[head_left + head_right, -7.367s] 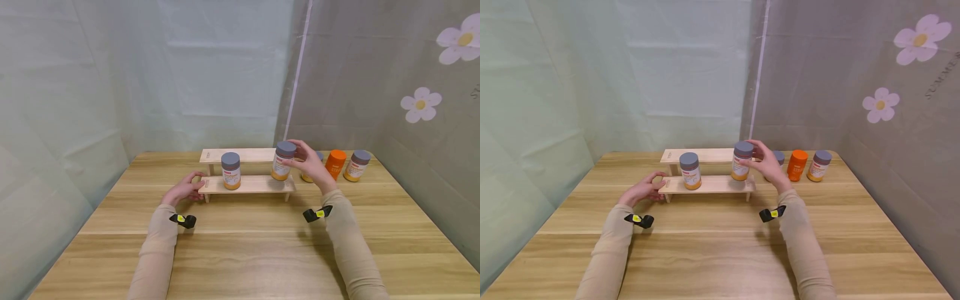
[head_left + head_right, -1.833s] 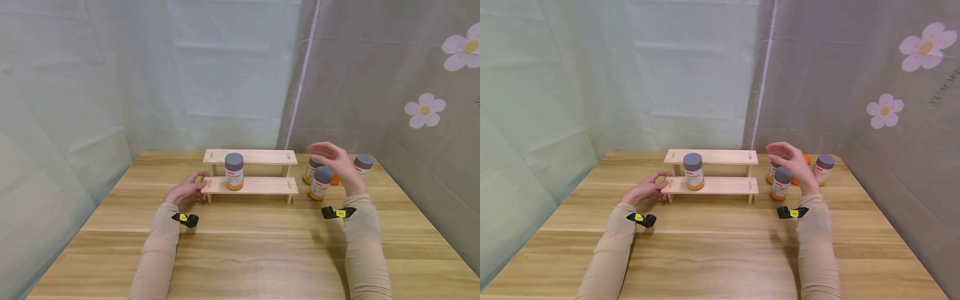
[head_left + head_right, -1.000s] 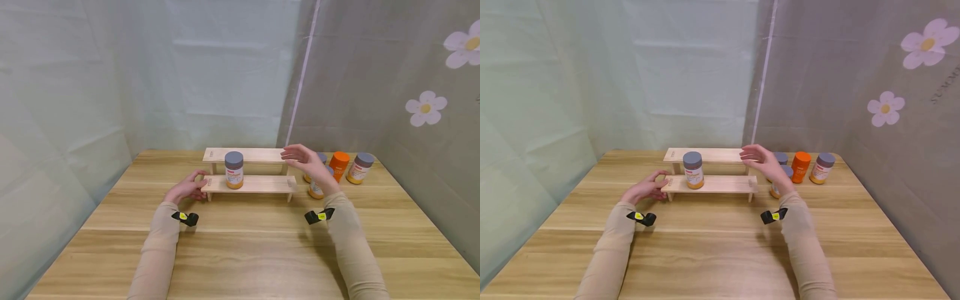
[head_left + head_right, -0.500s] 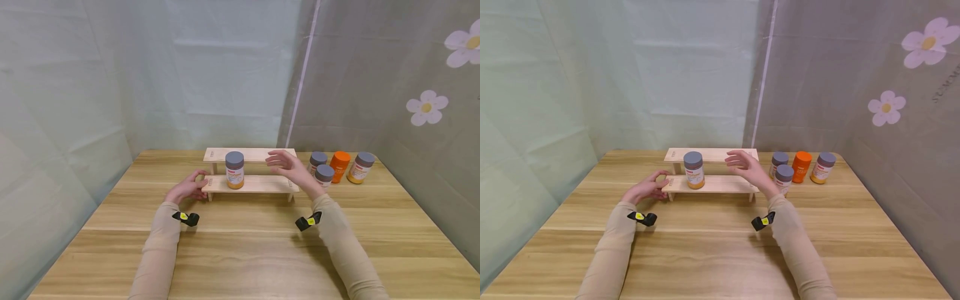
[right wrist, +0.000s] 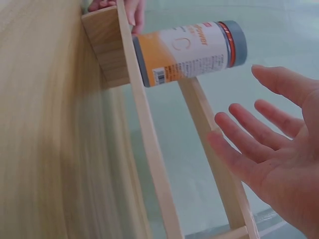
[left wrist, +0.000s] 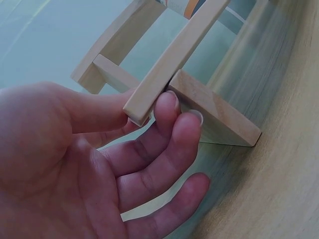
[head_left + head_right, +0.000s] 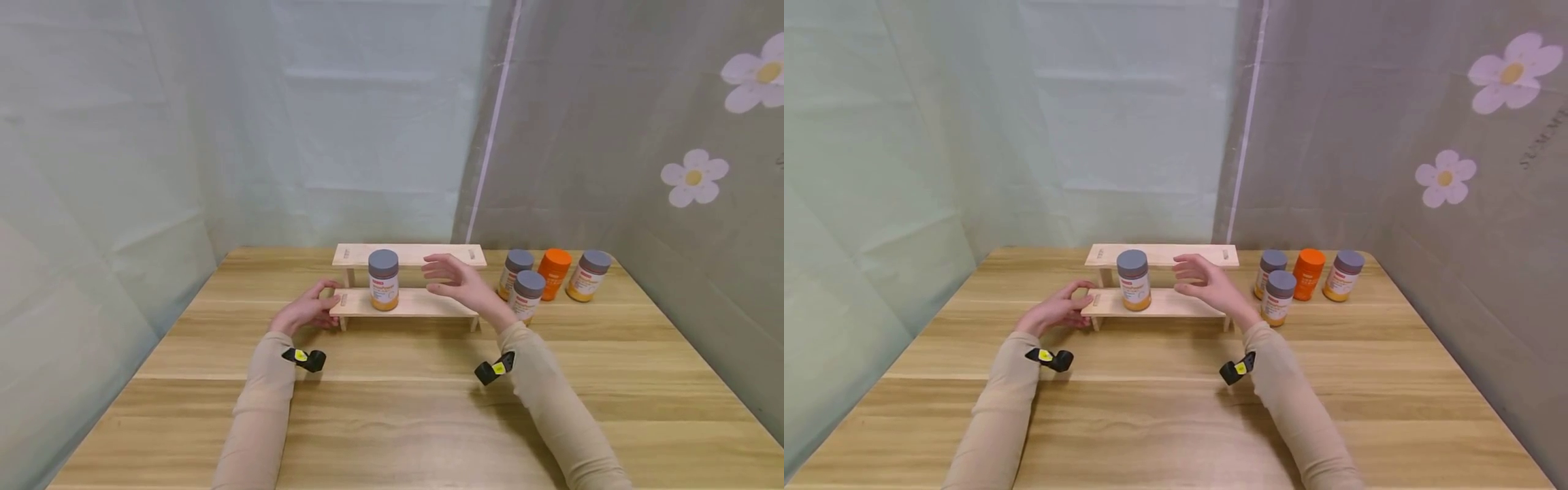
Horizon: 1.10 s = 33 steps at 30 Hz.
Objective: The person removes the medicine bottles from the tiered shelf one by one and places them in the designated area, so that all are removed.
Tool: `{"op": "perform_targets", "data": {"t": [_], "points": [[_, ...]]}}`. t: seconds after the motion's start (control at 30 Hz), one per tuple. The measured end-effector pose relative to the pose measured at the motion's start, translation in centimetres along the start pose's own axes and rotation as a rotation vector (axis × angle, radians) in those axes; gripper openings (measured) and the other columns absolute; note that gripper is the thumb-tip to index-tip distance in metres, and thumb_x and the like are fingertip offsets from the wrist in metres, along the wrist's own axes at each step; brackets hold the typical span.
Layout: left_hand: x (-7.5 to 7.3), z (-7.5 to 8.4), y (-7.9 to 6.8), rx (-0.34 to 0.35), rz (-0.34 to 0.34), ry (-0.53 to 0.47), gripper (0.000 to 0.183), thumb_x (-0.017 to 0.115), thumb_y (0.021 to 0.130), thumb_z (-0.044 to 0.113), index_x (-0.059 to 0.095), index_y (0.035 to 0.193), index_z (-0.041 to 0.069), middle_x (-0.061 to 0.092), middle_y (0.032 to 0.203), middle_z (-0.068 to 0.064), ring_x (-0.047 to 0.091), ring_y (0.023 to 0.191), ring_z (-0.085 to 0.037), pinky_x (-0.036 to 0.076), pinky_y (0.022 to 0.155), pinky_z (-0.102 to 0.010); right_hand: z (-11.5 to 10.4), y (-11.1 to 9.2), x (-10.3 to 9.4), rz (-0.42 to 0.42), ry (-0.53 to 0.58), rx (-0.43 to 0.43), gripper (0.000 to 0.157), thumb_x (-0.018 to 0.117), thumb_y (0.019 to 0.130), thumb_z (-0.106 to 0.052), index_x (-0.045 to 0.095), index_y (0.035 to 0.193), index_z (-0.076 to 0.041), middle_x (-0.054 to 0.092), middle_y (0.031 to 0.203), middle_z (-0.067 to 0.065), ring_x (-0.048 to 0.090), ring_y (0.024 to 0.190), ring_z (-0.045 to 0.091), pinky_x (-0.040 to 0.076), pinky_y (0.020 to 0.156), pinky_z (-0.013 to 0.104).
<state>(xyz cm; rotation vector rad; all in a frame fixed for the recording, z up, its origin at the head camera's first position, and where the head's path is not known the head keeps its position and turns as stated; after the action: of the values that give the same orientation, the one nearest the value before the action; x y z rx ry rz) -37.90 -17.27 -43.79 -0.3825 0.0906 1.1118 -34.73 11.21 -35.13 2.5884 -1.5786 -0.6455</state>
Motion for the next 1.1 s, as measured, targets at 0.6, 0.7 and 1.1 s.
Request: {"op": "perform_targets", "data": {"t": [0.6, 0.7, 1.1], "points": [[0.0, -0.1, -0.1, 0.004, -0.004, -0.006, 0.047, 0.042, 0.104, 0.022, 0.022, 0.144, 0.007, 0.064, 0.071, 0.002, 0.064, 0.066, -0.009, 0.052, 0.069, -0.028, 0.6, 2.0, 2.8, 0.093, 0.012, 0.057, 0.063, 0.066, 0.092, -0.009, 0.035, 0.147, -0.013, 0.044, 0.148, 0.015, 0.043, 0.137, 0.034, 0.035, 0.112, 0.05], [0.0, -0.1, -0.1, -0.002, -0.005, -0.007, 0.047, 0.041, 0.105, 0.022, 0.022, 0.145, 0.008, 0.063, 0.072, 0.002, 0.063, 0.065, -0.009, 0.052, 0.068, -0.027, 0.7, 2.1, 3.4, 0.08, 0.015, 0.065, 0.065, 0.067, 0.091, -0.007, 0.035, 0.147, -0.012, 0.044, 0.148, 0.018, 0.043, 0.137, 0.036, 0.035, 0.112, 0.051], [0.0, -0.3, 0.2, -0.004, -0.004, -0.04, 0.046, 0.042, 0.104, 0.02, 0.022, 0.143, 0.007, 0.062, 0.071, 0.001, 0.064, 0.064, -0.009, 0.053, 0.069, -0.028, 1.5, 2.9, 6.1, 0.062, 0.026, 0.113, 0.075, 0.069, 0.088, -0.006, 0.026, 0.15, -0.01, 0.039, 0.148, 0.02, 0.041, 0.137, 0.038, 0.036, 0.111, 0.051]]}}
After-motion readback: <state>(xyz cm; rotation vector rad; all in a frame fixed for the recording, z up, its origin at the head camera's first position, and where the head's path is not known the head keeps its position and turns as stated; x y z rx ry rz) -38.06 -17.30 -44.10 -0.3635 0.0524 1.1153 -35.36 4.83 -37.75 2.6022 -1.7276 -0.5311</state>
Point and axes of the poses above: each hand's wrist, its own y-axis towards the middle knuckle, its own x-axis out of the palm, z = x × y, the point moved 7 cm from there along y, towards the middle knuckle
